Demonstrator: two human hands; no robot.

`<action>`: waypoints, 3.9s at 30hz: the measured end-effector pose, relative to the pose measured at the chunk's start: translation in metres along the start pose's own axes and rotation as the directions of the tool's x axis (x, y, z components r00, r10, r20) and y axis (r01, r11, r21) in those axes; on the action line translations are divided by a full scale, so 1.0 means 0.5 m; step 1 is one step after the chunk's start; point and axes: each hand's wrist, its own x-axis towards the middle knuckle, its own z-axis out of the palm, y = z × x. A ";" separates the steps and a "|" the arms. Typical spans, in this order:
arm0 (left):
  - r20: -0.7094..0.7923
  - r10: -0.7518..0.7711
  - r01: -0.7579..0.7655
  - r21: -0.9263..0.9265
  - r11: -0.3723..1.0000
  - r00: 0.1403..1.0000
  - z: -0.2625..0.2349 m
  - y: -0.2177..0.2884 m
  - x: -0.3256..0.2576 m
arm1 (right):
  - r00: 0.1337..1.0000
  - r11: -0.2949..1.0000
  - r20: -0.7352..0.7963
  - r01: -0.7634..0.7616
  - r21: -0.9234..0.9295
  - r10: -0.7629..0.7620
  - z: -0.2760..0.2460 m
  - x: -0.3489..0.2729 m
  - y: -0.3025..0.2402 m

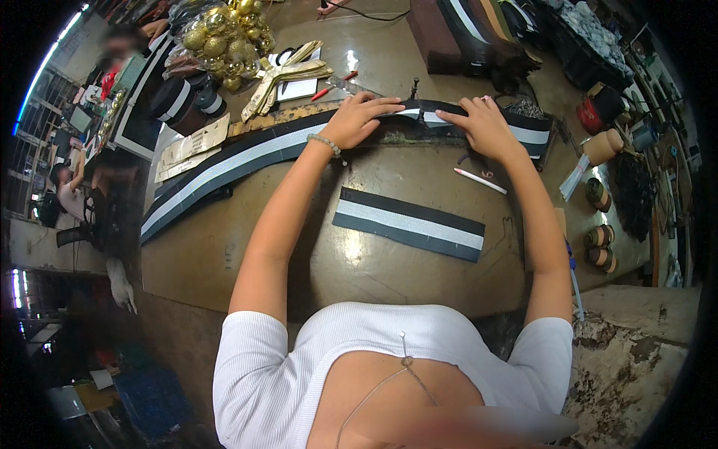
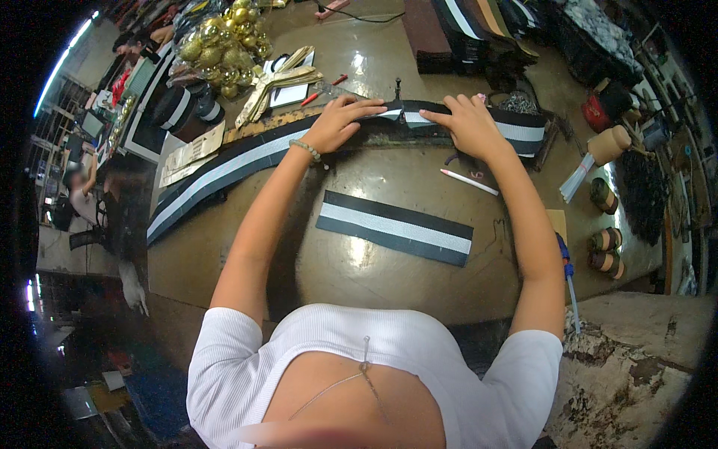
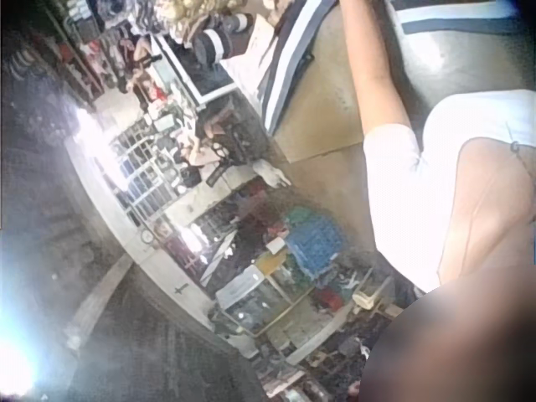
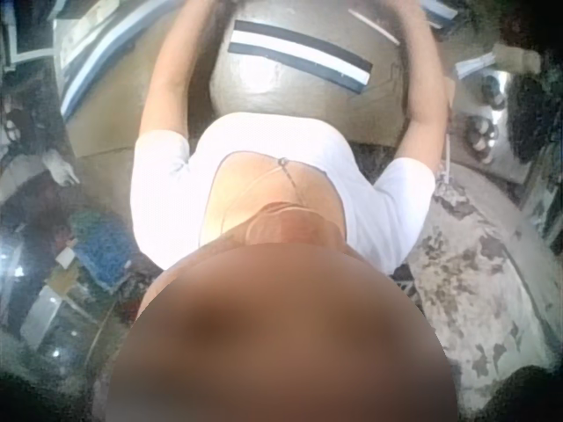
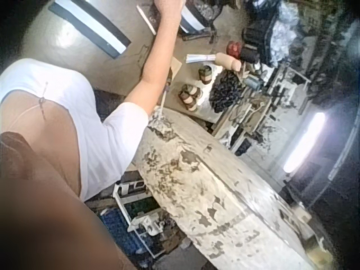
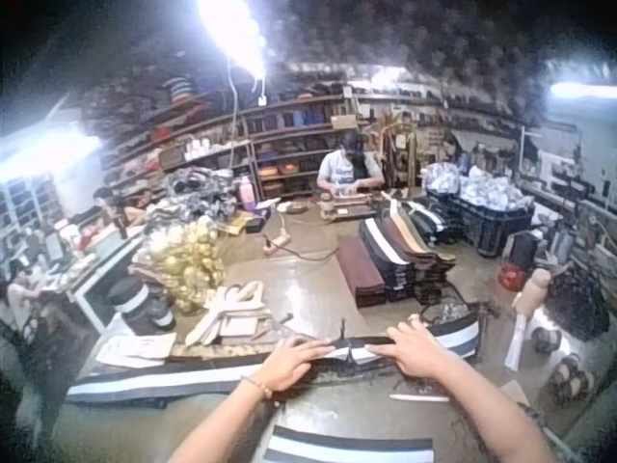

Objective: The person assembles black and white striped foam pieces on a workbench. They repeatedly pick up a strip, align it with a fixture, press it into place, and stack the finished unit. The person handles multiple strips one at a time and builds a growing stack of completed pieces.

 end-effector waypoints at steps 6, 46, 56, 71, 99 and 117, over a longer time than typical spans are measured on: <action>0.034 -0.033 0.037 -0.112 0.993 0.999 -0.005 0.005 -0.002 | 1.000 0.998 -0.008 -0.023 -0.055 0.022 -0.007 -0.006 -0.021; -0.098 -0.081 0.074 -0.078 0.994 0.992 -0.151 0.217 -0.042 | 0.981 0.936 0.092 -0.193 0.293 0.173 -0.002 -0.109 -0.452; -0.090 -0.027 0.021 -0.070 0.997 0.996 -0.150 0.262 -0.049 | 0.936 0.877 0.321 -0.270 0.397 0.143 -0.068 -0.235 -0.310; -0.419 0.228 -0.226 0.055 0.973 0.879 -0.112 0.452 0.063 | 0.954 0.956 -0.074 0.288 -0.056 -0.292 -0.130 0.118 -0.367; -0.363 0.117 -0.041 0.211 0.977 0.924 -0.158 0.112 0.062 | 0.950 0.934 -0.283 0.023 -0.355 -0.131 -0.321 0.041 -0.018; -0.176 0.073 -0.056 0.099 0.994 0.982 -0.052 0.031 0.061 | 0.987 0.993 -0.142 0.091 0.073 -0.080 -0.074 0.063 0.035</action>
